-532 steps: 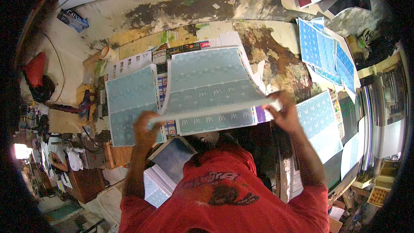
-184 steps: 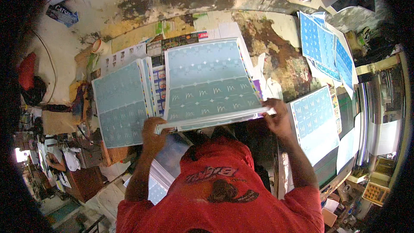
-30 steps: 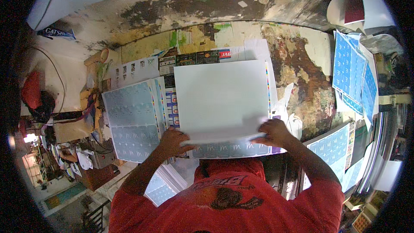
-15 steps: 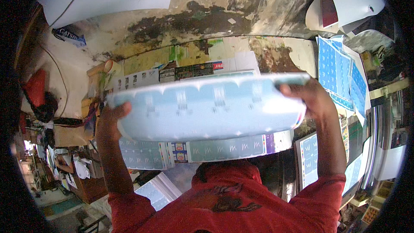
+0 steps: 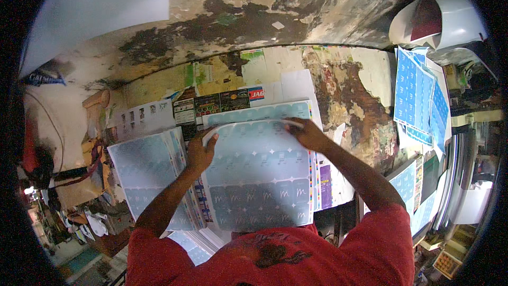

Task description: The person sorts printed calendar sheets by hand, aligning and stacking them on a table in an industrial workshop.

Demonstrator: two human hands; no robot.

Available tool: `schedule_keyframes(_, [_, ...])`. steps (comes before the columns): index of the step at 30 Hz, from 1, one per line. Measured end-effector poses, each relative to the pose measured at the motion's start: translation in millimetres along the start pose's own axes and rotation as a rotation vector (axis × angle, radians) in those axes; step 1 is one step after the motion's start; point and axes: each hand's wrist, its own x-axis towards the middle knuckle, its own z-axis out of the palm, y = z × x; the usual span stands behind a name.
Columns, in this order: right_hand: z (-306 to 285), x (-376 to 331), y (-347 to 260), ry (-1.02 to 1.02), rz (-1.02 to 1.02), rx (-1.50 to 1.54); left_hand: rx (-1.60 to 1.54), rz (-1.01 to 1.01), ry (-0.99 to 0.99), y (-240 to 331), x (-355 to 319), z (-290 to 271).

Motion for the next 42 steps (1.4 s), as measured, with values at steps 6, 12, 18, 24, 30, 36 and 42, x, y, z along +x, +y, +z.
schedule_keyframes(6, [39.9,-17.4,-6.2,0.101,-0.128,-0.478,0.253,0.210,0.028,15.3,-21.4,17.7])
schedule_keyframes(12, [38.8,-4.3,19.4,0.178,-0.170,-0.674,0.439,0.283,0.083,-2.7,-5.8,16.8])
schedule_keyframes(18, [23.1,-15.8,20.2,0.276,0.216,-0.203,0.086,-0.289,0.107,-12.8,-9.4,0.1])
schedule_keyframes(24, [82.0,-154.7,19.4,0.185,0.274,0.197,-0.055,-0.338,0.255,-6.6,-155.5,-0.7])
schedule_keyframes(30, [152.7,-85.0,-43.8,-0.187,0.241,0.324,-0.088,-0.419,0.442,-26.8,-207.9,-136.1])
schedule_keyframes(36, [276.0,2.5,-119.3,0.060,-0.206,0.326,0.122,-0.490,0.346,-113.6,-193.9,-325.3])
schedule_keyframes(42, [219.2,-55.5,-74.6,0.246,-0.173,0.331,0.406,-0.038,0.564,-84.5,-205.4,-222.2])
